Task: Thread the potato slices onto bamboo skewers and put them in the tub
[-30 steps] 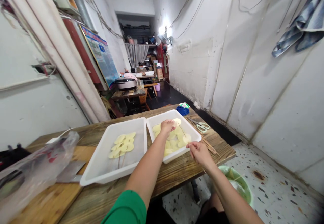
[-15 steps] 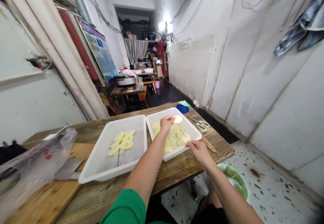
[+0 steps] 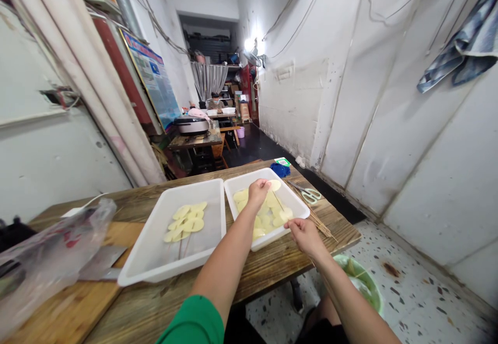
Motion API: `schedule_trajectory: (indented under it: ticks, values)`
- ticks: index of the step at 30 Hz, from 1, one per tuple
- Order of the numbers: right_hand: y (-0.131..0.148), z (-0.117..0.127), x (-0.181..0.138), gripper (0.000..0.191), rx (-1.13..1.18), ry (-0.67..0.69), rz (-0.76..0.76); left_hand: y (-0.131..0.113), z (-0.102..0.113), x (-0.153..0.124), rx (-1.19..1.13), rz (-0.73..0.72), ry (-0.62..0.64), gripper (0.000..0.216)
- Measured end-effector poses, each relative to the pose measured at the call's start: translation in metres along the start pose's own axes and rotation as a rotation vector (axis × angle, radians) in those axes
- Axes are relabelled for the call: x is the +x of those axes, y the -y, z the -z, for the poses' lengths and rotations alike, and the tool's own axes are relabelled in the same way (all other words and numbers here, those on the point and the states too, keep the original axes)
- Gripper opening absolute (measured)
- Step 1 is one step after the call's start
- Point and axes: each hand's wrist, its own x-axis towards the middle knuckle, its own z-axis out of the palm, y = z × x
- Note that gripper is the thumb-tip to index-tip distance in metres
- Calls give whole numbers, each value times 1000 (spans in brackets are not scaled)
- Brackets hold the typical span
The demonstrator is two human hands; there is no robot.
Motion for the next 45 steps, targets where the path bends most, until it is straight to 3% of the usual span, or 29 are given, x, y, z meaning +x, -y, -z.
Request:
schedule_trajectory:
  ticks: [5, 11, 17, 30, 45]
  values:
    - [-1, -1, 2, 32, -31, -12, 37, -1, 0, 0, 5, -9, 20, 11]
    - [-3, -5, 8, 35, -173, -79, 153, -11, -5, -7, -138, 88, 18, 14]
    - [-7, -6, 7, 37, -281, -125, 285, -22, -5, -10, -368, 355, -82, 10]
    - [-17, -7, 2, 40, -372, -91, 411, -35, 5, -4, -749, 725, 44, 8]
    - [-14, -9, 9, 38, -499, -169, 403, -41, 5, -8, -692, 790, 134, 19]
